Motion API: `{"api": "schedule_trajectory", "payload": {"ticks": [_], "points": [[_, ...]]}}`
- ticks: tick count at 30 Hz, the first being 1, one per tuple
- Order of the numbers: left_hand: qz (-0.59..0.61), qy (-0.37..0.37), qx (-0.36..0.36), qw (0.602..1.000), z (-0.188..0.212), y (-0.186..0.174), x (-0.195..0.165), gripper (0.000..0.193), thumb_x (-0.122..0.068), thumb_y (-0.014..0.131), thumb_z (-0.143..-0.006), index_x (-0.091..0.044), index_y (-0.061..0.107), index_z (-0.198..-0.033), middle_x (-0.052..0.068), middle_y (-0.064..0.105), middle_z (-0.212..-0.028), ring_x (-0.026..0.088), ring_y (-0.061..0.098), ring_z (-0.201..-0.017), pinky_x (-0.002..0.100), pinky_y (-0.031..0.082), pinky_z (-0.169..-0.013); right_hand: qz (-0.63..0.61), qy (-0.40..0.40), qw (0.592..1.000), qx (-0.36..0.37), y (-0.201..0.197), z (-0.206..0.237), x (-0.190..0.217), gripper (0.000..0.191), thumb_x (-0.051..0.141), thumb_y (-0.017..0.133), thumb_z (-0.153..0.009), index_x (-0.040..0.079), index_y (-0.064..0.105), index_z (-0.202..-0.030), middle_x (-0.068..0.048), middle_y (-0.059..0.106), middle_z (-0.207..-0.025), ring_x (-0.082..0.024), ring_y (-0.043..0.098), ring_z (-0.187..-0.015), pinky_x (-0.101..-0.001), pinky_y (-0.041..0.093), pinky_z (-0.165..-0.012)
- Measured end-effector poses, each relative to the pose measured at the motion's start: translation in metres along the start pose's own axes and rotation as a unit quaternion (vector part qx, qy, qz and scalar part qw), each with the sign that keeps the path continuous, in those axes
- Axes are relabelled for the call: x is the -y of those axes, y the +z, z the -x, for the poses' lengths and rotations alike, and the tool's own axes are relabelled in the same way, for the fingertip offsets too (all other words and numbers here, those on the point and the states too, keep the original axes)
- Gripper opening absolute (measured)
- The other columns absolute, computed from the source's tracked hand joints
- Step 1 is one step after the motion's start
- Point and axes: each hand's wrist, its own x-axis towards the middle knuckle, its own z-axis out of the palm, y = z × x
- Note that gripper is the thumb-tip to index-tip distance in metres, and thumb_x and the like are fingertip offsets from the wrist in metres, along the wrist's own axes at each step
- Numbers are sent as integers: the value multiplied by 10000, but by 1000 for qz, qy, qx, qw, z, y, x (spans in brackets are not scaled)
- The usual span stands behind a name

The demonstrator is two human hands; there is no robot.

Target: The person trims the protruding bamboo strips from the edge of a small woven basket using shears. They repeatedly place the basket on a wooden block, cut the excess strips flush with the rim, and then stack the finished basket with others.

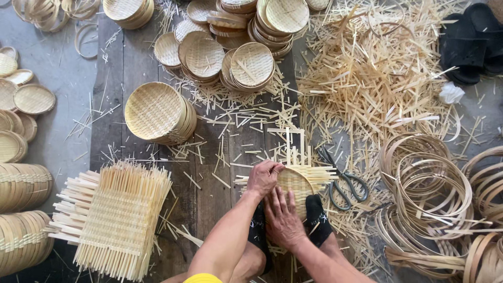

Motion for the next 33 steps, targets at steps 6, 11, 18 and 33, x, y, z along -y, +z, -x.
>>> {"api": "schedule_trajectory", "payload": {"ticks": [6, 11, 18, 33], "points": [[-3, -34, 1, 999, 0, -6, -11, 219, -335, 705, -944, -137, 787, -989, 58, 753, -954, 225, 724, -843, 355, 575, -753, 46, 16, 998, -49, -8, -7, 9, 695, 280, 540, -897, -8, 364, -1504, -300, 246, -1583, -453, 195, -1496, -667, 126, -1199], [6, -15, 2, 1000, -4, -9, -7, 194, -300, 698, -951, -129, 779, -992, 65, 745, -932, 245, 723, -835, 359, 579, -758, -144, 67, 972, 171, -46, -17, -13, 670, 254, 632, -819, 13, 484, -1427, -238, 352, -1549, -388, 277, -1460, -537, 176, -1237], [9, 46, -21, 999, -1, 1, 10, 195, -274, 673, -966, -112, 762, -1028, 83, 759, -950, 270, 733, -840, 385, 579, -738, -208, 95, 955, -192, -38, -66, -108, 237, 155, 642, -935, 62, 722, -1138, -118, 740, -1093, -287, 659, -1103, -420, 513, -986], [99, -95, 19, 990, -30, 11, 31, 302, -323, 723, -899, -34, 756, -817, 85, 685, -692, 143, 570, -643, 337, 475, -592, -458, 306, 834, -42, -22, -88, -125, 311, 337, 616, -996, 49, 729, -958, -137, 715, -840, -202, 656, -773, -354, 529, -743]]}}
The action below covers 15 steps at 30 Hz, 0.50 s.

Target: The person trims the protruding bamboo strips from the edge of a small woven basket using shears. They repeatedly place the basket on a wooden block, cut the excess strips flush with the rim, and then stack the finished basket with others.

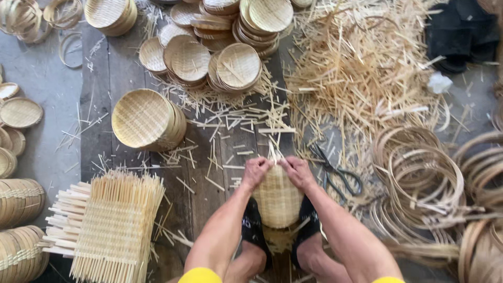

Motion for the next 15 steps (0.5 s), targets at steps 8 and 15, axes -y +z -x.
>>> {"api": "schedule_trajectory", "payload": {"ticks": [8, 15], "points": [[14, 107, 113, 988, 42, -30, -50, 551, -262, 966, -628, -68, 694, -1066, 93, 754, -1004, 185, 715, -899, 318, 616, -812, 240, 107, 964, 41, -194, 58, 74, 351, 355, 508, -1065, 71, 689, -966, -155, 695, -1084, -255, 667, -954, -422, 548, -921], [-298, 332, -41, 894, 119, -4, -73, 207, -151, 799, -914, -92, 654, -1050, 75, 667, -975, 221, 665, -902, 360, 576, -808, 308, 109, 945, -2, -265, 139, 80, 397, 337, 533, -1083, 59, 705, -859, -137, 714, -801, -207, 636, -693, -409, 561, -736]]}}
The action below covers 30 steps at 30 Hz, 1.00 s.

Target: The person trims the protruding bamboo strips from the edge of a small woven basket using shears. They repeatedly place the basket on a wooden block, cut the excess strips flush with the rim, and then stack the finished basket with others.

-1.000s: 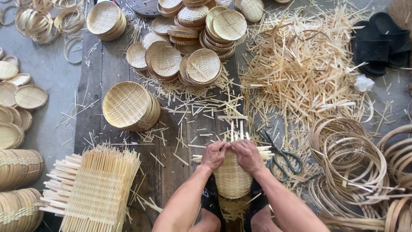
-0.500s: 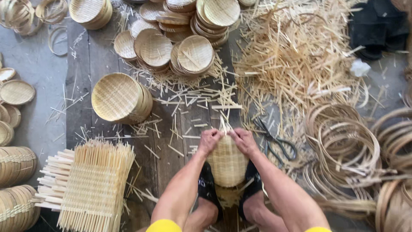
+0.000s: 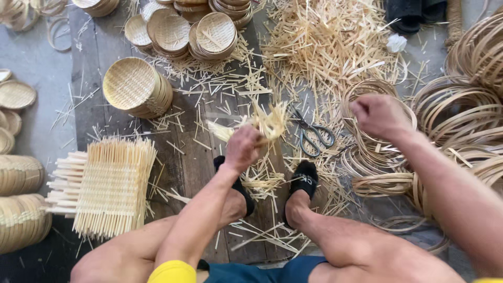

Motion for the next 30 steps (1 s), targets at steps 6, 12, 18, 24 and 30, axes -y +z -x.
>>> {"api": "schedule_trajectory", "payload": {"ticks": [6, 12, 18, 24, 30], "points": [[-114, 98, 133, 980, 80, 34, -4, 297, -47, 686, -831, -81, 646, -1123, 108, 639, -1128, 271, 628, -1094, 423, 527, -952, -143, 47, 982, 115, 163, -26, -32, 277, 326, 634, -985, 93, 752, -1077, -71, 726, -876, -186, 673, -764, -405, 584, -771], [-14, -128, 77, 989, 50, 25, 24, 454, -339, 745, -923, -122, 588, -1290, 108, 604, -1258, 281, 593, -1178, 432, 512, -1013, -17, -59, 992, -108, 241, -54, -56, 583, 326, 866, -753, 7, 622, -1175, -251, 639, -1112, -411, 619, -1047, -487, 504, -898], [-66, -229, 45, 970, -3, 46, -10, 1007, -529, 884, -582, -151, 509, -1437, 161, 500, -1287, 377, 456, -1207, 603, 414, -955, -87, 64, 994, 32, 252, -82, -49, 648, 257, 867, -715, 15, 542, -1221, -198, 674, -1119, -358, 666, -1039, -476, 518, -949], [-71, -147, 72, 984, -6, 29, -7, 887, -430, 852, -579, -227, 563, -1392, 112, 518, -1223, 305, 491, -1136, 510, 423, -892, -176, 114, 964, 162, 241, -93, -56, 396, 182, 760, -683, 21, 656, -1030, -175, 733, -898, -277, 715, -796, -422, 600, -750], [-59, -47, 143, 987, -15, 31, 7, 852, -441, 840, -583, -235, 587, -1371, 111, 531, -1259, 320, 478, -1178, 518, 417, -931, -164, 125, 963, 172, 228, -51, -43, 621, 560, 829, -808, -31, 685, -929, -149, 662, -798, -265, 621, -738, -467, 523, -721]]}}
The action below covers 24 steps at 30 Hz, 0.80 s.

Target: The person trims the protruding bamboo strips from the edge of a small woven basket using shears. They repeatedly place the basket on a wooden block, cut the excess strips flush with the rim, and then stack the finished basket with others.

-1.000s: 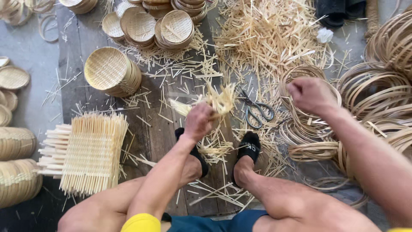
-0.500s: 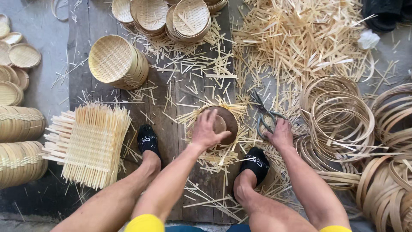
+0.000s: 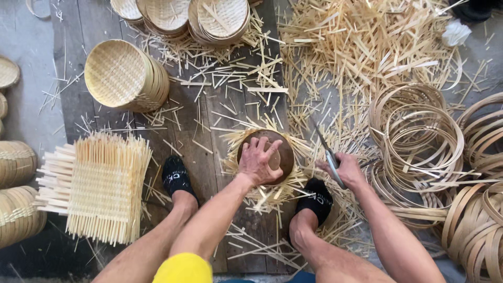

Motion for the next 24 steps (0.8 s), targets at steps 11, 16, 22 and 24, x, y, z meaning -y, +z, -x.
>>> {"api": "schedule_trajectory", "payload": {"ticks": [11, 16, 22, 24], "points": [[57, -300, -64, 950, 24, 25, -44, 1245, -471, 930, -667, -136, 131, -1561, 332, 210, -1444, 517, 296, -1341, 700, 194, -1110, 341, -262, 886, -173, 9, -6, 32, 698, 626, 702, -797, -9, 617, -1073, -144, 578, -970, -258, 559, -907, -398, 505, -827], [36, -222, -160, 961, 29, 48, -34, 1186, -333, 905, -695, -121, 163, -1596, 366, 246, -1463, 554, 328, -1326, 670, 271, -1109, 404, -242, 861, -193, 19, -32, 17, 438, 464, 605, -983, 29, 659, -967, -99, 610, -877, -203, 598, -780, -363, 534, -660], [37, -160, -165, 973, 34, 52, -23, 1175, -289, 898, -646, -142, 223, -1597, 363, 264, -1473, 555, 319, -1347, 652, 265, -1138, 379, -335, 806, -308, 12, -34, 3, 365, 387, 639, -842, 24, 675, -864, -122, 643, -818, -207, 615, -714, -336, 534, -611], [43, -132, -135, 981, 33, 49, -22, 1175, -290, 898, -644, -132, 223, -1593, 366, 273, -1463, 556, 313, -1353, 654, 257, -1145, 380, -397, 737, -393, 18, -36, 10, 507, 496, 662, -735, -8, 682, -786, -137, 643, -742, -225, 614, -646, -333, 541, -555]]}}
